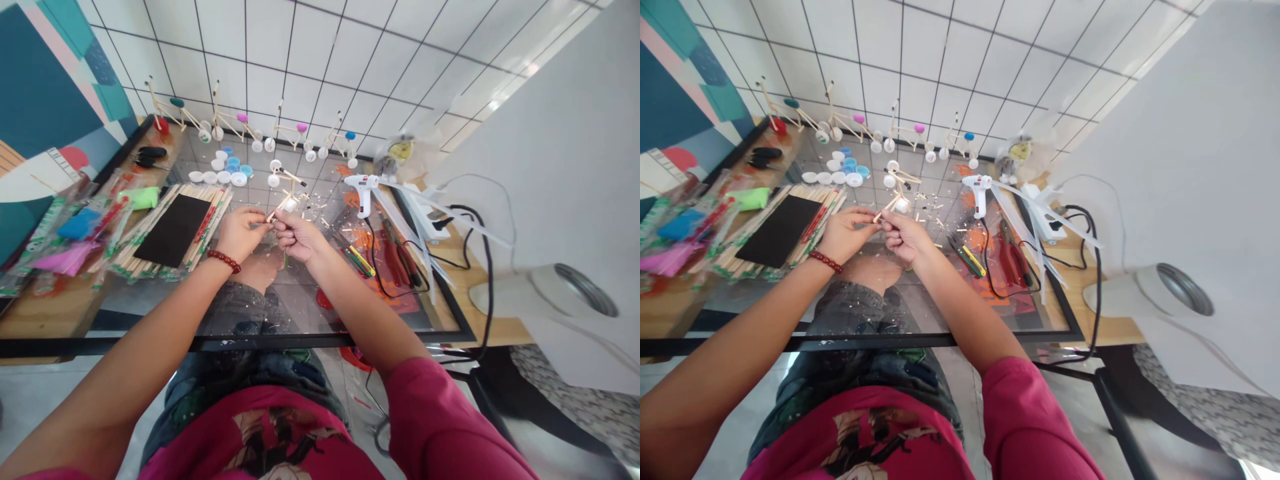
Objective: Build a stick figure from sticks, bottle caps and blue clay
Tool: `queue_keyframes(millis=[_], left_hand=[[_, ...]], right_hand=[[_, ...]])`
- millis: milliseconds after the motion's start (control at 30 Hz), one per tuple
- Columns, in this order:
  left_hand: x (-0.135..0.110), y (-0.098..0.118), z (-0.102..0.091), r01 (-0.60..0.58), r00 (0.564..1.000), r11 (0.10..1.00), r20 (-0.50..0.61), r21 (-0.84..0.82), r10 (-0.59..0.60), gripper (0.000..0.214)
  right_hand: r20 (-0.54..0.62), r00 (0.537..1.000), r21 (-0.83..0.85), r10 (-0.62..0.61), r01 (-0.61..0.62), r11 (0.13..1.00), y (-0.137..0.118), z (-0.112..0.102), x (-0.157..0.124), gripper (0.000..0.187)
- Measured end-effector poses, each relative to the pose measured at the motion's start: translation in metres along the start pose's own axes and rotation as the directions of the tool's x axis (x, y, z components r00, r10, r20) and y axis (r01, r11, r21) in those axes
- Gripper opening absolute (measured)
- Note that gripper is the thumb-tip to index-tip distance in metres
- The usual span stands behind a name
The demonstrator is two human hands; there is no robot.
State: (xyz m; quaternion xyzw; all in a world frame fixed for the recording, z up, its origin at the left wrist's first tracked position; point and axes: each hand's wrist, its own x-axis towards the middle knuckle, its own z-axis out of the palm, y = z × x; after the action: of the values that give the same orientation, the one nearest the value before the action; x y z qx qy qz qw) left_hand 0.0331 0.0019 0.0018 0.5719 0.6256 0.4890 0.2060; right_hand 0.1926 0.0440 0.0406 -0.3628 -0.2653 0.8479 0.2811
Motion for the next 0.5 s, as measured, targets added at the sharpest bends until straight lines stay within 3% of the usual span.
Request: queue_keyframes(millis=[500], left_hand=[[0.001, 0.0031, -0.0001, -0.041, 0.999, 0.999, 0.023, 0.025, 0.04, 0.009]], right_hand=[[0.006, 1.0, -0.063, -0.014, 0.014, 0.998, -0.0013, 0.0002, -0.0019, 0.027]])
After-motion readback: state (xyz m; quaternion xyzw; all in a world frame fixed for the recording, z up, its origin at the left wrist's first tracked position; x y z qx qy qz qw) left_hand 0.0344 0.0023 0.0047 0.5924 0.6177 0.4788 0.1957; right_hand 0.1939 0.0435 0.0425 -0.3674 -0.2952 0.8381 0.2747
